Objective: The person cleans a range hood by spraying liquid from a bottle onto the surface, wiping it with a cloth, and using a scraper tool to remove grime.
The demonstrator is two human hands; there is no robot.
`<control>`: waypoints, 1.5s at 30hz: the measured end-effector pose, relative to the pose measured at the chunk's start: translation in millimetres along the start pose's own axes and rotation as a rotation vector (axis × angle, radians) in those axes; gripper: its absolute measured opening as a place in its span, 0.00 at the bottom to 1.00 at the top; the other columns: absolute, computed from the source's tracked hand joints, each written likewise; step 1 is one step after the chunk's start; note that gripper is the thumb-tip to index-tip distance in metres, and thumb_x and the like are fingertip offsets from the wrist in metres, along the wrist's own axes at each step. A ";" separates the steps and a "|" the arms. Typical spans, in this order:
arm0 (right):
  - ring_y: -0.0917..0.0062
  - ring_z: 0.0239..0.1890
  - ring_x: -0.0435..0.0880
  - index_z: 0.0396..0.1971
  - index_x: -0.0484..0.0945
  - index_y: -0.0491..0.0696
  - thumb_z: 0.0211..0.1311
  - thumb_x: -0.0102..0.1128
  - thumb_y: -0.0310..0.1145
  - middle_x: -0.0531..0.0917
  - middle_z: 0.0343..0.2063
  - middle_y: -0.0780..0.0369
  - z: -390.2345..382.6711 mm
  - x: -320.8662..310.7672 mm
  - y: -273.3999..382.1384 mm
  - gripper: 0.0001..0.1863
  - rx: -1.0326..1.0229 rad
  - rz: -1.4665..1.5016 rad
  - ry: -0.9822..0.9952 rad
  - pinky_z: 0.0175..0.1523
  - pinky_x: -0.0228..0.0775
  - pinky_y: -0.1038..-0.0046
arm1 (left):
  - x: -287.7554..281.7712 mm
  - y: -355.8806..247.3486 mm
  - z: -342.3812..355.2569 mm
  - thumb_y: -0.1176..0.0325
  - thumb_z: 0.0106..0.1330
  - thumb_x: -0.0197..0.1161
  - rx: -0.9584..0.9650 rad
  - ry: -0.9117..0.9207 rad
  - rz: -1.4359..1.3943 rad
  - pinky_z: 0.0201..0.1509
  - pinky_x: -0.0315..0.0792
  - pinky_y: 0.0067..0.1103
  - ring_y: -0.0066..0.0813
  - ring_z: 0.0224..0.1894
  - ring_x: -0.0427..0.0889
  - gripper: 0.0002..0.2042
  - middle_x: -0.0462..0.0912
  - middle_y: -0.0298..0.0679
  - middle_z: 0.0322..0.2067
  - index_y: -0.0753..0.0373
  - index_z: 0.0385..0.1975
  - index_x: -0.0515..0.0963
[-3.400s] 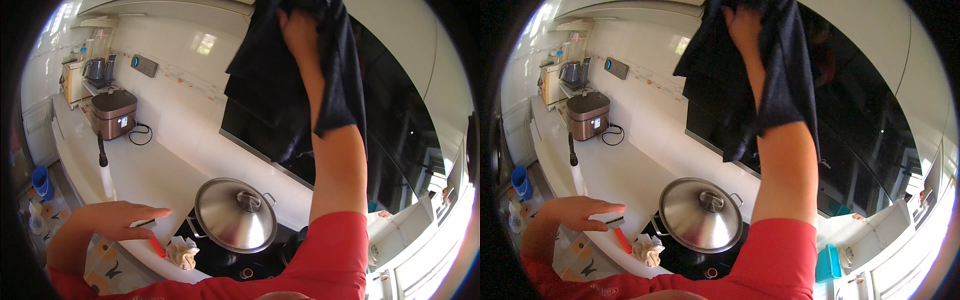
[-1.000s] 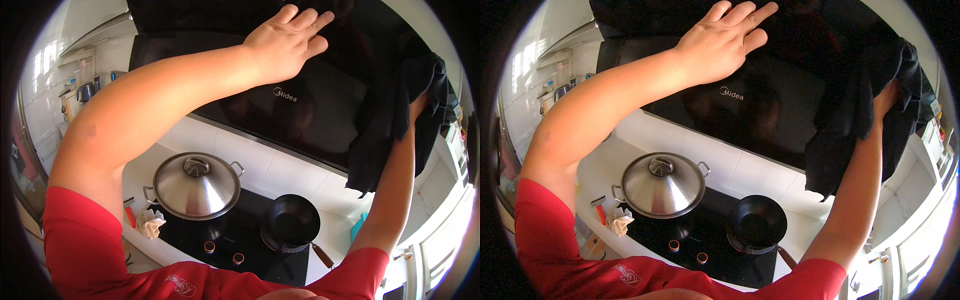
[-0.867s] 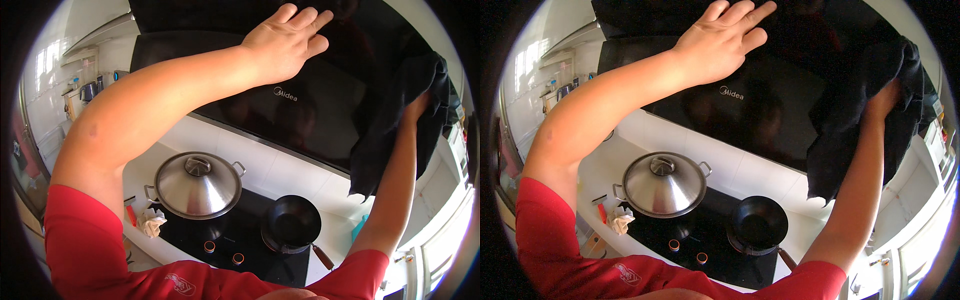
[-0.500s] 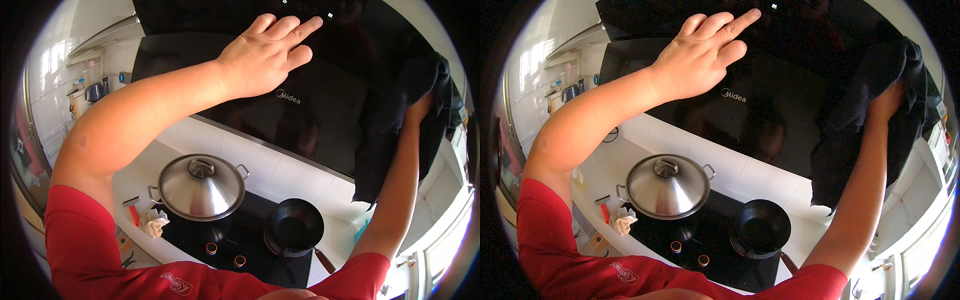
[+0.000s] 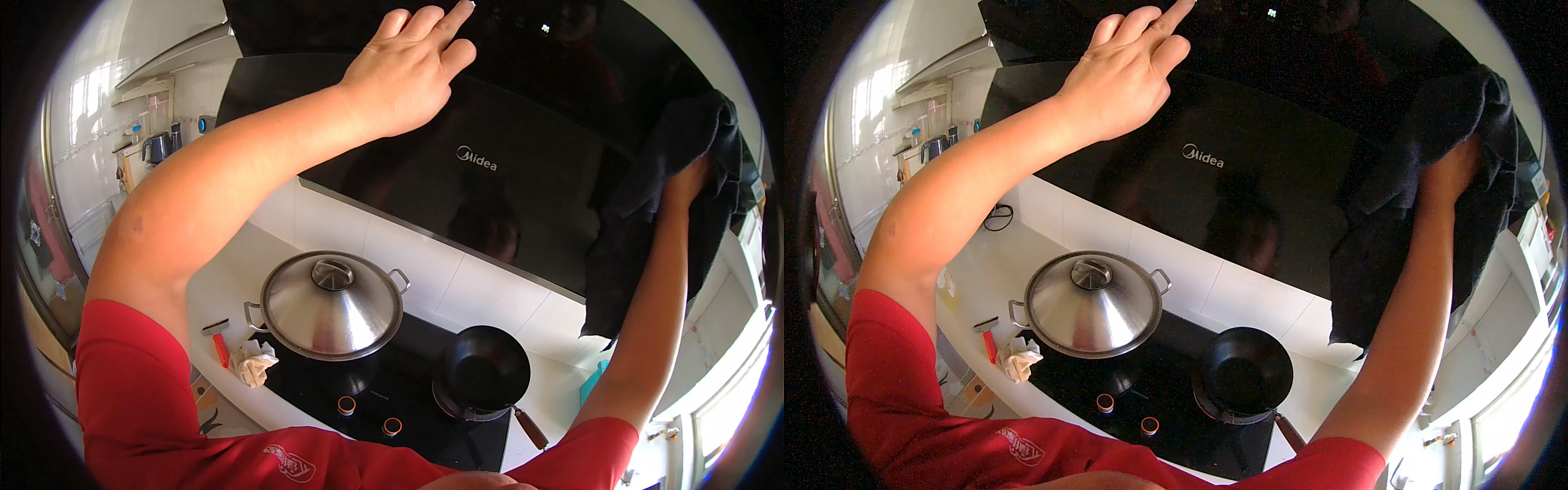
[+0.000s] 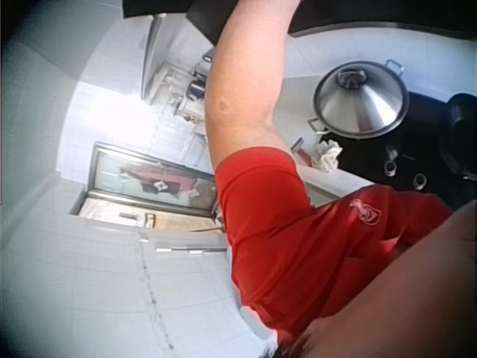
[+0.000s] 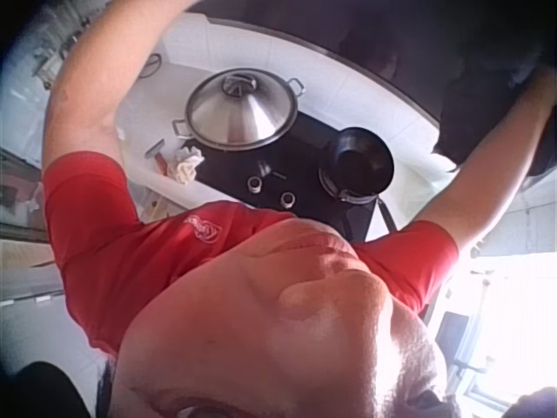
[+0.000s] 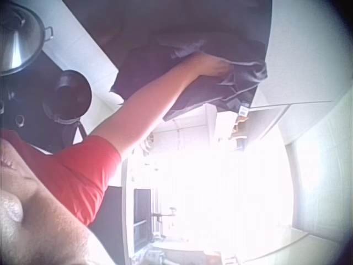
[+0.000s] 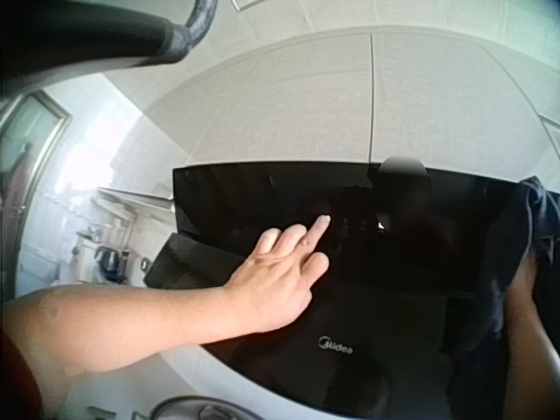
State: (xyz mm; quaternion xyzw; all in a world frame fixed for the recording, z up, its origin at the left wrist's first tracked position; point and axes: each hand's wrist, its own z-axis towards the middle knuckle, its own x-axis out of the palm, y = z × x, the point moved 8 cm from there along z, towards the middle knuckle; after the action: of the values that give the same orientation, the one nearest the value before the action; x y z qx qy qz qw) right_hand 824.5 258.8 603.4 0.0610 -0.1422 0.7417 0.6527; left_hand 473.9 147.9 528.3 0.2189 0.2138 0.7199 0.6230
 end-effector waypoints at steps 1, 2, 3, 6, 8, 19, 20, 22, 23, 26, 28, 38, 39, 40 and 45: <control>0.61 0.63 0.65 0.61 0.62 0.47 0.63 0.49 0.52 0.68 0.59 0.53 0.5 2.4 -5.6 0.32 -0.005 0.002 0.003 0.67 0.50 0.62 | 2.2 1.1 -0.1 0.70 0.54 0.51 0.001 0.024 0.009 0.51 0.60 0.34 0.43 0.52 0.66 0.09 0.61 0.58 0.61 0.65 0.34 0.70; 0.61 0.63 0.65 0.61 0.62 0.47 0.64 0.49 0.52 0.68 0.59 0.53 0.6 5.6 -10.6 0.32 0.008 0.003 0.012 0.67 0.50 0.62 | 2.2 2.1 0.1 0.70 0.55 0.51 0.001 0.022 0.006 0.51 0.60 0.34 0.43 0.52 0.66 0.09 0.61 0.58 0.62 0.66 0.34 0.71; 0.61 0.63 0.64 0.61 0.62 0.47 0.64 0.48 0.52 0.68 0.60 0.53 0.4 8.7 -15.0 0.32 0.021 0.004 0.022 0.68 0.50 0.62 | 2.0 2.9 0.2 0.71 0.55 0.50 0.001 0.021 0.003 0.51 0.60 0.34 0.43 0.52 0.66 0.09 0.61 0.57 0.62 0.66 0.34 0.71; 0.61 0.63 0.64 0.62 0.62 0.47 0.64 0.48 0.52 0.67 0.60 0.53 1.5 11.6 -19.3 0.32 0.065 0.014 0.036 0.68 0.50 0.62 | -4.4 5.6 1.4 0.71 0.55 0.50 -0.010 -0.009 -0.035 0.51 0.60 0.34 0.43 0.52 0.66 0.09 0.61 0.57 0.62 0.66 0.33 0.71; 0.61 0.63 0.64 0.62 0.62 0.47 0.64 0.48 0.52 0.67 0.61 0.53 2.5 5.6 -12.3 0.32 0.027 0.028 0.004 0.68 0.49 0.62 | -7.6 4.7 2.9 0.71 0.55 0.50 -0.009 -0.030 -0.059 0.51 0.60 0.34 0.43 0.52 0.66 0.08 0.61 0.57 0.62 0.66 0.33 0.70; 0.62 0.63 0.64 0.61 0.64 0.46 0.63 0.50 0.51 0.68 0.59 0.52 3.4 7.6 -10.7 0.32 0.022 -0.092 0.114 0.68 0.49 0.62 | -13.1 5.3 3.8 0.72 0.53 0.51 0.027 -0.030 -0.084 0.49 0.61 0.34 0.44 0.51 0.67 0.08 0.61 0.58 0.61 0.66 0.33 0.70; 0.62 0.63 0.64 0.61 0.63 0.46 0.63 0.50 0.51 0.68 0.59 0.52 2.9 12.7 -13.6 0.32 0.042 -0.133 0.169 0.68 0.49 0.62 | -15.2 4.3 4.6 0.72 0.54 0.51 0.034 -0.042 -0.080 0.49 0.61 0.34 0.43 0.51 0.67 0.08 0.61 0.57 0.62 0.66 0.33 0.70; 0.61 0.64 0.63 0.61 0.62 0.46 0.63 0.50 0.51 0.67 0.60 0.52 2.6 17.5 -20.4 0.32 0.025 -0.064 0.139 0.69 0.48 0.62 | -17.9 -0.2 8.0 0.71 0.56 0.51 0.048 -0.068 -0.074 0.49 0.61 0.33 0.42 0.51 0.67 0.07 0.62 0.55 0.62 0.65 0.32 0.71; 0.61 0.64 0.63 0.62 0.61 0.46 0.63 0.50 0.51 0.66 0.61 0.52 1.5 19.7 -23.4 0.33 0.013 -0.074 0.115 0.69 0.47 0.61 | -18.4 -3.6 10.2 0.70 0.57 0.50 0.067 -0.083 -0.058 0.49 0.60 0.32 0.41 0.51 0.67 0.07 0.62 0.54 0.62 0.64 0.32 0.71; 0.61 0.65 0.61 0.63 0.59 0.46 0.63 0.50 0.52 0.63 0.62 0.52 -3.0 23.6 -27.5 0.34 -0.026 -0.164 0.050 0.70 0.45 0.61 | -21.5 -17.6 19.9 0.67 0.62 0.48 0.126 -0.145 -0.007 0.50 0.59 0.29 0.37 0.51 0.67 0.08 0.64 0.47 0.62 0.62 0.32 0.73; 0.61 0.66 0.59 0.64 0.58 0.46 0.63 0.50 0.52 0.62 0.63 0.51 -2.5 25.1 -28.8 0.35 -0.053 -0.200 0.058 0.70 0.44 0.61 | -20.6 -29.4 27.4 0.67 0.62 0.47 0.190 -0.152 0.013 0.50 0.58 0.28 0.36 0.51 0.66 0.09 0.64 0.46 0.63 0.62 0.35 0.73; 0.53 0.57 0.66 0.56 0.67 0.43 0.60 0.53 0.42 0.69 0.54 0.48 -7.7 22.2 -17.3 0.27 -0.196 -0.278 0.089 0.62 0.54 0.55 | -27.7 -39.1 31.7 0.67 0.60 0.48 0.205 -0.086 0.050 0.49 0.59 0.27 0.35 0.49 0.67 0.09 0.65 0.48 0.61 0.62 0.36 0.72; 0.51 0.55 0.68 0.55 0.69 0.43 0.60 0.53 0.40 0.71 0.52 0.47 -9.8 19.6 -14.6 0.25 -0.249 -0.288 0.042 0.61 0.56 0.54 | -32.3 -39.3 30.4 0.67 0.61 0.48 0.209 -0.100 -0.007 0.49 0.59 0.28 0.36 0.49 0.67 0.09 0.66 0.49 0.61 0.63 0.36 0.72; 0.51 0.55 0.68 0.55 0.69 0.43 0.60 0.53 0.39 0.71 0.52 0.47 -10.0 19.1 -14.0 0.25 -0.265 -0.289 0.035 0.61 0.56 0.53 | -34.0 -38.6 29.0 0.67 0.61 0.48 0.207 -0.104 -0.020 0.50 0.59 0.28 0.36 0.49 0.67 0.09 0.66 0.49 0.61 0.62 0.35 0.72; 0.52 0.58 0.65 0.56 0.67 0.43 0.60 0.52 0.38 0.70 0.55 0.47 -6.7 17.1 -15.6 0.26 -0.174 -0.269 0.188 0.64 0.53 0.53 | -29.3 -34.7 32.8 0.67 0.61 0.48 0.211 -0.099 0.024 0.50 0.59 0.27 0.34 0.50 0.67 0.09 0.65 0.47 0.62 0.61 0.36 0.73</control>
State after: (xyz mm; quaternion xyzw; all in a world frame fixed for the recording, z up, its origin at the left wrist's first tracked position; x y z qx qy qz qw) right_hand 838.1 278.7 603.8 -0.0469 -0.1349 0.6351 0.7591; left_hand 524.6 124.6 533.4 0.3211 0.2546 0.6891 0.5976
